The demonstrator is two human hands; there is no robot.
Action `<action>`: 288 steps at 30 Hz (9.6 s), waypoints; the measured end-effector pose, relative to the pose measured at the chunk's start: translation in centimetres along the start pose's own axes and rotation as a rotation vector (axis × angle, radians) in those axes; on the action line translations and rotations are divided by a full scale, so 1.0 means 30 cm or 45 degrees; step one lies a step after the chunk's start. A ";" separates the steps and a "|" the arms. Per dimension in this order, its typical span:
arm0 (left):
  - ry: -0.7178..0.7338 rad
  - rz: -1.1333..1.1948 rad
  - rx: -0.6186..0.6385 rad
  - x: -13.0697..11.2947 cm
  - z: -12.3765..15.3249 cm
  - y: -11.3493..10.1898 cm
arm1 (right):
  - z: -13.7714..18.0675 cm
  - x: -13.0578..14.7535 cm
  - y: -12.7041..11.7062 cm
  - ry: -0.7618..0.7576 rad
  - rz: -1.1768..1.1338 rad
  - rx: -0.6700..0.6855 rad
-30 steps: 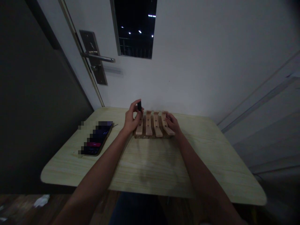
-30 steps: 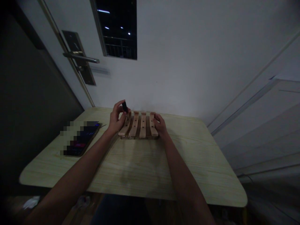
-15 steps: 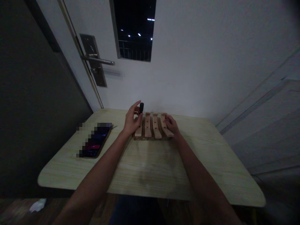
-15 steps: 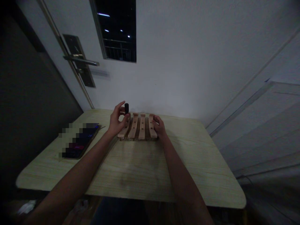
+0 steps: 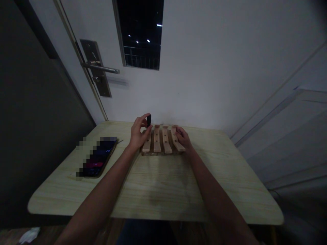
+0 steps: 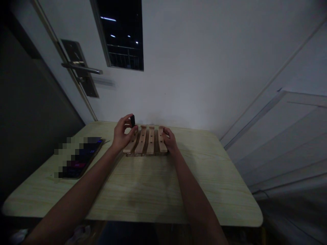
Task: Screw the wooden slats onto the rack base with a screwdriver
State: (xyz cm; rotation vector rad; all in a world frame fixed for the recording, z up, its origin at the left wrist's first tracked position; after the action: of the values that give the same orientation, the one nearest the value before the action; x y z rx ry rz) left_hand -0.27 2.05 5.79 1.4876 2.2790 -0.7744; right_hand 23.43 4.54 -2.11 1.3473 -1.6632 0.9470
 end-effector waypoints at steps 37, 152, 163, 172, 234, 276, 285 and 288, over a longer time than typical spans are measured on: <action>0.038 -0.068 -0.036 -0.007 -0.003 -0.002 | 0.001 -0.001 0.001 -0.016 0.014 -0.019; 0.059 -0.088 -0.057 -0.032 -0.014 -0.022 | 0.001 0.004 -0.001 -0.004 0.021 -0.004; 0.082 -0.107 -0.055 -0.046 -0.018 -0.022 | 0.011 0.017 -0.001 0.012 0.031 -0.047; 0.060 -0.105 -0.046 -0.043 -0.016 -0.018 | -0.004 0.001 -0.005 0.003 0.010 -0.018; 0.089 -0.029 -0.010 -0.035 0.001 -0.018 | 0.010 0.013 0.009 -0.023 -0.023 -0.014; 0.038 -0.028 -0.020 -0.020 0.001 -0.018 | 0.013 0.016 0.005 0.001 0.030 -0.027; 0.021 -0.057 -0.047 0.003 -0.002 -0.015 | 0.014 0.016 0.008 -0.006 0.004 -0.030; 0.001 -0.019 -0.044 0.011 0.002 -0.010 | 0.011 0.007 0.008 0.001 0.001 -0.024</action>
State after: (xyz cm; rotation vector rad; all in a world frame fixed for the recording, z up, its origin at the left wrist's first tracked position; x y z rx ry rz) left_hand -0.67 2.19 5.65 1.4579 2.2947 -0.7350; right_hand 23.15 4.19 -2.07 1.3333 -1.6682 0.9305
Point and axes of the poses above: each hand's wrist, its own z-axis away from the middle knuckle, its own y-axis out of the palm, x = y × z, the point moved 5 cm from there along -z, towards the middle knuckle, and after that the axes turned 2 degrees about -y, right-handed, at the moved point
